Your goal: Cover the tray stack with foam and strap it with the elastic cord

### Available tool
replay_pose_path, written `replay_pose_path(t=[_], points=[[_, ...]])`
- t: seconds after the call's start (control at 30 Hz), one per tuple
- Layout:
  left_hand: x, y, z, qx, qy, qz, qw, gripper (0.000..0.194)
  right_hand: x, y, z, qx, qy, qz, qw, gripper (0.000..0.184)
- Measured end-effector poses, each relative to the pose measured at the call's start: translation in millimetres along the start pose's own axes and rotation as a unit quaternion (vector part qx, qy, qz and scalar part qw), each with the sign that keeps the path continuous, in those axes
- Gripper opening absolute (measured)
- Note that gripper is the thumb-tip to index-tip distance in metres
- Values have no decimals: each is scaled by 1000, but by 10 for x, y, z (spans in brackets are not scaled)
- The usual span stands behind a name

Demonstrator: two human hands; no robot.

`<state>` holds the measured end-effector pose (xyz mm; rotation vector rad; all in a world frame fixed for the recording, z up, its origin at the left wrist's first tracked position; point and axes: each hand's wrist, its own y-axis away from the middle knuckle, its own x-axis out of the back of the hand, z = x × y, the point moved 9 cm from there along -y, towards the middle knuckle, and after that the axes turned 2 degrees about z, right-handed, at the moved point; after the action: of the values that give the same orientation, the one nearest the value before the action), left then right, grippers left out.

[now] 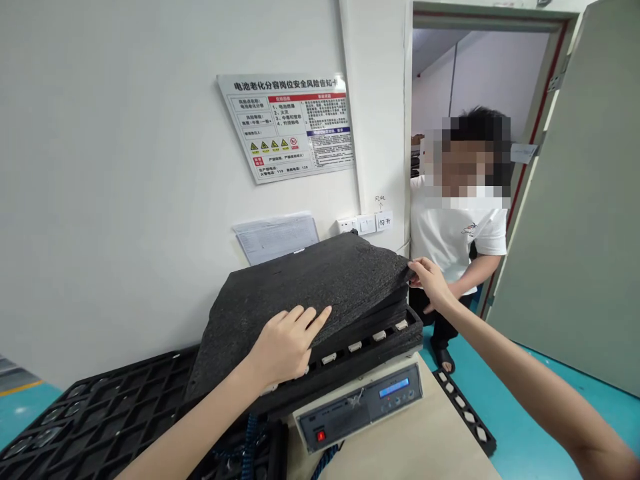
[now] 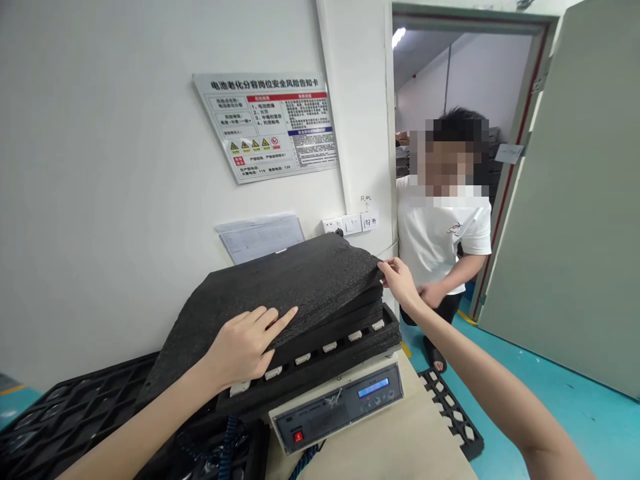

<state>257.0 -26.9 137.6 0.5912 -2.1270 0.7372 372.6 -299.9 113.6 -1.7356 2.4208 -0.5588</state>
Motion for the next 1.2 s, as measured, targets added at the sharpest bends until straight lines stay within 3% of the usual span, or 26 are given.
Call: replay_pose_path(t=[0.1, 0.23, 0.37, 0.47, 0.5, 0.57, 0.63, 0.7, 0.77, 0.83, 0.93, 1.03, 1.2], points=[[-12, -44, 44, -23, 17, 10, 1000, 67, 38, 57, 57, -48, -2, -23, 999, 33], [-73, -155, 44, -3, 51, -5, 999, 68, -3, 79, 295, -124, 44, -62, 989, 31], [8, -171, -104, 36, 176, -27, 983, 65, 35, 20, 359, -124, 93, -80, 985, 25], [0, -55, -549, 116, 305, -42, 944, 59, 166, -36, 237, -91, 171, -83, 978, 24], [-57, 11, -788, 165, 310, -42, 935, 56, 210, -59, 156, -73, 203, -77, 973, 26], [-225, 174, -1330, 278, 226, -34, 933, 57, 231, -116, -93, -12, 264, -57, 963, 35], [-515, 288, -1714, 339, 162, -63, 924, 62, 65, -178, -396, 76, 302, -62, 948, 50], [-878, 311, -1869, 345, 175, -116, 915, 67, -305, -231, -618, 157, 306, -127, 930, 52], [-1143, 298, -1885, 337, 195, -157, 908, 72, -712, -284, -678, 206, 314, -208, 903, 52], [-1262, 285, -1836, 328, 205, -172, 906, 74, -1045, -334, -530, 212, 370, -283, 859, 59], [-1300, 327, -1758, 338, 232, -173, 896, 73, -1248, -396, -207, 176, 402, -334, 834, 67], [-1316, 387, -1713, 357, 273, -157, 879, 71, -1281, -391, -35, 160, 373, -343, 847, 70], [-1240, 392, -1736, 371, 357, -81, 853, 69, -1226, -475, -62, 104, 200, -319, 920, 68]])
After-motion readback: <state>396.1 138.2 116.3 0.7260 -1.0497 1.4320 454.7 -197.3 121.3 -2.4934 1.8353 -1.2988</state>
